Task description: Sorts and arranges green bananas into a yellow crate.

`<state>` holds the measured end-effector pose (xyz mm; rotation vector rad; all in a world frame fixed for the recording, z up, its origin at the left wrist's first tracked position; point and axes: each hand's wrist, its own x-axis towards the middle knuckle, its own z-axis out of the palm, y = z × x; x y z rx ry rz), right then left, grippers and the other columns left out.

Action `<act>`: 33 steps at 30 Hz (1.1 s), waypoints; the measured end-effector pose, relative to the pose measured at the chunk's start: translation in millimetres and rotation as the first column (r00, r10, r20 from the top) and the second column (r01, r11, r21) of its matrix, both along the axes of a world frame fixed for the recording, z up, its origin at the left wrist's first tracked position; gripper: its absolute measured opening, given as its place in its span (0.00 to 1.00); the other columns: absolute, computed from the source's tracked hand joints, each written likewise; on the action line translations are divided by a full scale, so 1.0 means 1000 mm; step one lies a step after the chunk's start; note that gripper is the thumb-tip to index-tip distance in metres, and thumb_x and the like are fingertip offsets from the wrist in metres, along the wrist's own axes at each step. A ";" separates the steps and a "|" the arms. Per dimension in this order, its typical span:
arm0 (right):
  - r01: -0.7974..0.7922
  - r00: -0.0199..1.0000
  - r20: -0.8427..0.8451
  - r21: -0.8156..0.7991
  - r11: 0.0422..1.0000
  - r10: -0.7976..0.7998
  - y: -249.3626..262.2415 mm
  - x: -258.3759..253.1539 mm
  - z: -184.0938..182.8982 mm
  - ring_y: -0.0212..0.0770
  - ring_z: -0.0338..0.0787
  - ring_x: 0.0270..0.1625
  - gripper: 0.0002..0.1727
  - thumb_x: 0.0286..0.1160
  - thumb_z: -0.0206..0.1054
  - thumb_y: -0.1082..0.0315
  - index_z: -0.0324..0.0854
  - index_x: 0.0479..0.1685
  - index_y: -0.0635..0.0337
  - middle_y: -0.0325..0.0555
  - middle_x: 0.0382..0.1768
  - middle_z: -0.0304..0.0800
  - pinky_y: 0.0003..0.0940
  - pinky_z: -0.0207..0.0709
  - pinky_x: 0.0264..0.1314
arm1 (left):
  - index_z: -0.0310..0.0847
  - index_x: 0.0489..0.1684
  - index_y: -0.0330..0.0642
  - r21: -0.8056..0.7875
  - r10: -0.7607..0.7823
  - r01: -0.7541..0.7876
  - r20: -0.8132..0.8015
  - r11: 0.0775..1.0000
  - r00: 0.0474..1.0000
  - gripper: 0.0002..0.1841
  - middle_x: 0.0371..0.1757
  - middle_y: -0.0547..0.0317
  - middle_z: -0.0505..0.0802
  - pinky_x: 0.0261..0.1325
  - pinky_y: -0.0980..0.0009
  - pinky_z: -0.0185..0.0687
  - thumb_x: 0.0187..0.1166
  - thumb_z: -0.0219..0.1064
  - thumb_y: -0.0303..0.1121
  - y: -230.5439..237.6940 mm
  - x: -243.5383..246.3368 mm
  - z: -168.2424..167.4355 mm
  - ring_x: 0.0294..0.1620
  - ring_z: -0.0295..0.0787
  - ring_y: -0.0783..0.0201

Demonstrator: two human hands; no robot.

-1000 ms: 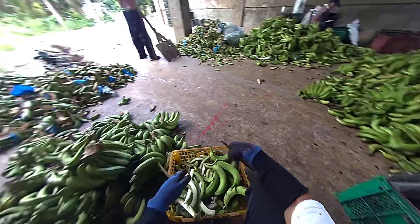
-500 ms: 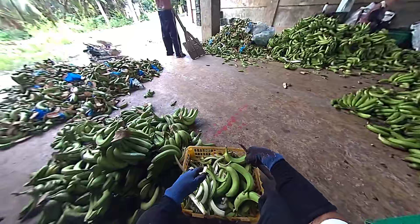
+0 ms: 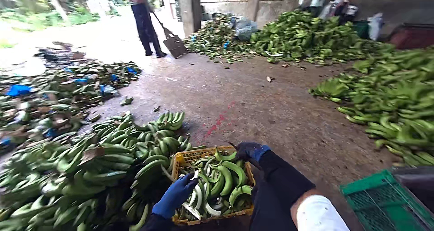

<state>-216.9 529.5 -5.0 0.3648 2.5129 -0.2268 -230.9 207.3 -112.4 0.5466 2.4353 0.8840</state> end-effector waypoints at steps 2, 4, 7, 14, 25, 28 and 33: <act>-0.029 1.000 -0.010 -0.023 0.999 0.029 0.004 0.006 0.006 0.66 0.88 0.64 0.26 0.80 0.68 0.50 0.86 0.56 0.68 0.67 0.58 0.90 0.74 0.76 0.64 | 0.76 0.81 0.58 0.014 -0.010 0.010 -0.022 1.000 1.000 0.31 0.75 0.54 0.87 0.80 0.44 0.73 0.86 0.52 0.63 0.001 -0.001 -0.003 0.76 0.82 0.55; -0.035 0.999 -0.026 -0.056 0.998 0.033 0.009 0.006 0.005 0.66 0.88 0.62 0.26 0.80 0.67 0.51 0.85 0.56 0.69 0.68 0.56 0.89 0.74 0.77 0.62 | 0.76 0.81 0.59 0.008 -0.011 0.011 -0.036 1.000 0.999 0.32 0.75 0.55 0.86 0.80 0.43 0.74 0.85 0.51 0.65 0.000 -0.002 -0.008 0.76 0.82 0.55; 0.013 0.995 -0.094 -0.142 0.990 -0.027 0.016 0.005 0.001 0.60 0.90 0.57 0.23 0.81 0.68 0.55 0.85 0.56 0.69 0.64 0.53 0.90 0.67 0.79 0.60 | 0.75 0.82 0.57 0.011 -0.010 0.010 -0.063 1.000 0.998 0.32 0.74 0.51 0.87 0.77 0.41 0.76 0.86 0.52 0.63 0.002 -0.004 -0.007 0.74 0.84 0.52; -0.084 0.967 -0.250 -0.139 0.987 0.047 0.027 -0.001 -0.013 0.65 0.90 0.58 0.21 0.73 0.75 0.54 0.88 0.57 0.60 0.63 0.51 0.92 0.74 0.76 0.61 | 0.74 0.82 0.58 -0.051 0.052 -0.050 0.038 0.997 0.998 0.31 0.72 0.51 0.88 0.75 0.39 0.76 0.87 0.54 0.62 -0.002 -0.001 -0.010 0.73 0.85 0.51; 0.095 0.993 -0.055 -0.131 0.987 -0.103 0.048 0.022 -0.011 0.57 0.93 0.50 0.22 0.73 0.75 0.51 0.88 0.54 0.61 0.58 0.48 0.93 0.65 0.83 0.55 | 0.75 0.83 0.57 -0.028 -0.140 0.139 -0.032 0.990 0.990 0.31 0.76 0.54 0.86 0.81 0.41 0.71 0.87 0.52 0.61 0.039 -0.007 -0.021 0.79 0.80 0.53; 0.134 0.987 -0.069 -0.181 0.974 -0.148 0.050 0.019 -0.012 0.56 0.92 0.50 0.20 0.76 0.73 0.56 0.86 0.57 0.64 0.59 0.50 0.92 0.63 0.83 0.54 | 0.70 0.86 0.58 -0.185 -0.311 0.282 -0.156 0.941 0.937 0.33 0.83 0.53 0.79 0.82 0.34 0.64 0.84 0.57 0.61 0.069 -0.003 -0.041 0.85 0.71 0.45; 0.081 0.986 -0.132 -0.178 0.981 -0.106 0.044 0.004 -0.019 0.59 0.90 0.61 0.23 0.77 0.71 0.54 0.85 0.63 0.62 0.61 0.57 0.91 0.68 0.78 0.63 | 0.70 0.85 0.67 -0.590 -0.543 0.367 -0.147 0.719 0.826 0.36 0.89 0.60 0.72 0.87 0.27 0.45 0.72 0.70 0.56 0.067 -0.005 -0.071 0.90 0.59 0.42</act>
